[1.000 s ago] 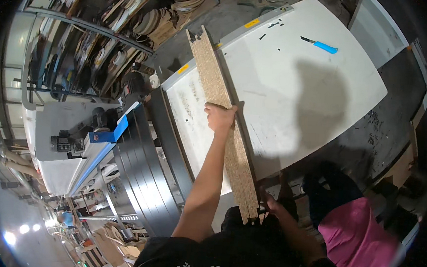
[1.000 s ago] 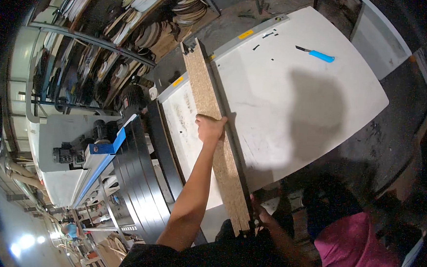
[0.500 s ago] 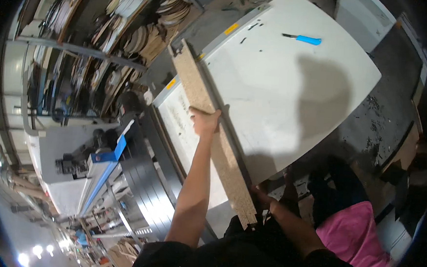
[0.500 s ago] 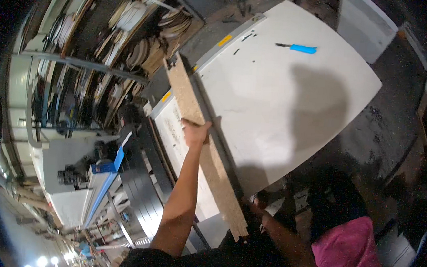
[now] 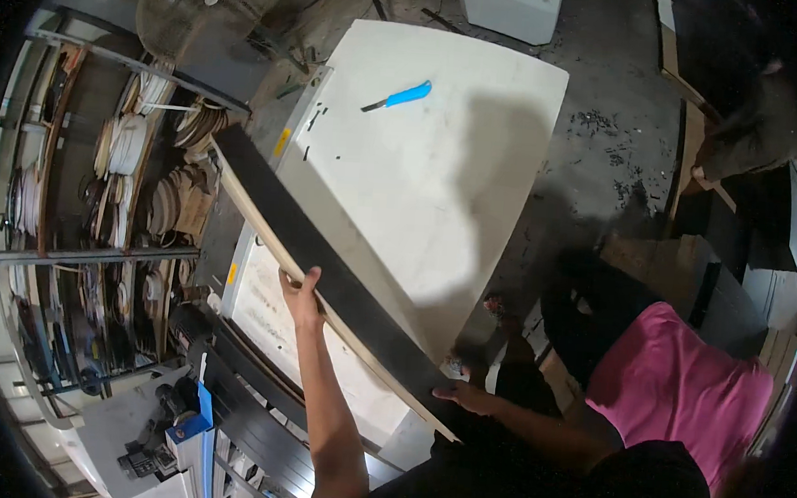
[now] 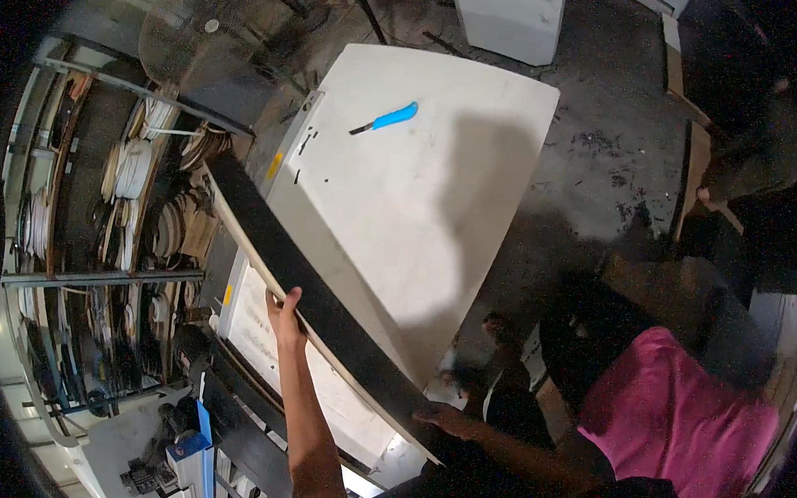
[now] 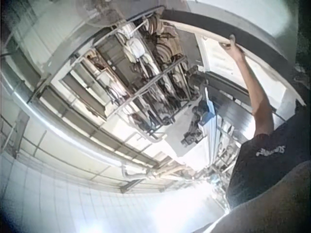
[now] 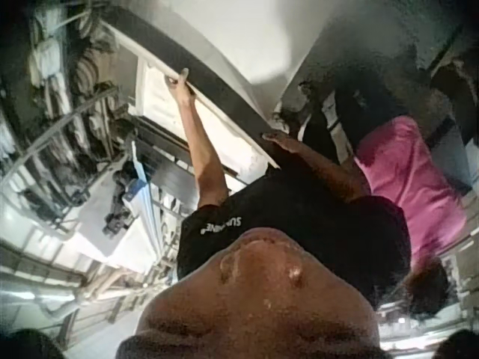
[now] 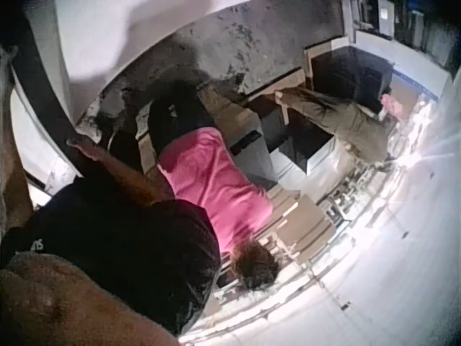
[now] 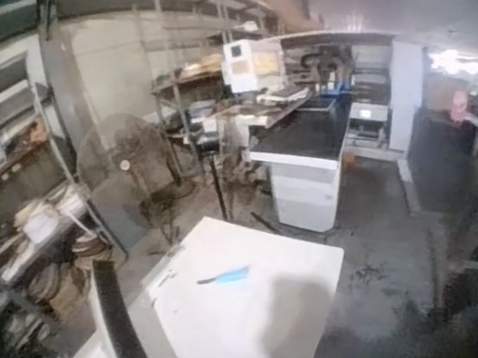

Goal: The person picks up dark-colored furniture panels from a stack and places them onto a large machine, then gathers wood-textured panels and stacks them on a nearby table.

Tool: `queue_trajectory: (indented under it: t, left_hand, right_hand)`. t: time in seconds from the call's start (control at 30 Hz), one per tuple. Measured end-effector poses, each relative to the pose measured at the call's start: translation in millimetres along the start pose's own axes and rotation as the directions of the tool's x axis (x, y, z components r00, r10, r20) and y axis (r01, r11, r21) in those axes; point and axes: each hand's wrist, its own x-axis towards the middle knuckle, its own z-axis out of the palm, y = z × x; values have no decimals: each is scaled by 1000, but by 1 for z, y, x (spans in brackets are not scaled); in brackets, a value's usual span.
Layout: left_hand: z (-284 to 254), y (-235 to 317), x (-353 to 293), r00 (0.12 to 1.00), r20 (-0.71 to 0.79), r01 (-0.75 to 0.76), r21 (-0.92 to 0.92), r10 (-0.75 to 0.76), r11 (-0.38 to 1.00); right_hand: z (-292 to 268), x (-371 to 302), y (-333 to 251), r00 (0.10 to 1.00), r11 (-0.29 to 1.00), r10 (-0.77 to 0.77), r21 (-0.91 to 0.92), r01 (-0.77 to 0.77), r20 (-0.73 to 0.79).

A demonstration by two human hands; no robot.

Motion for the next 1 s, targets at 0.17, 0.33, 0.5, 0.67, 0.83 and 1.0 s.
queue_trajectory:
  t: [0.17,0.33,0.5,0.67,0.83,1.0]
  left_hand:
    - [130,32,32,967,202,-171,49,158,984]
    - [251,39,61,943,283,-289,442,173,849]
    - [357,50,54,972,234,-192,815,-8,547]
    - [426,43,50,976,193,-147,925,-100,351]
    - [433,23,59,985,151,-114,928,-78,355]
    - [444,-1,44,988,138,-112,942,-62,316]
  right_hand:
    - [-26,-8,-13,969,968,-163,157,194,-187]
    - [-72,-16,-51,996,838,-65,546,22,60]
    - [-94,-13,-72,993,686,-100,719,117,-66]
    - [-118,6,-71,988,565,-128,813,143,-85]
    - [-149,-82,-119,967,728,-174,638,253,-185]
    - [-175,-71,-73,960,975,-74,182,126,-270]
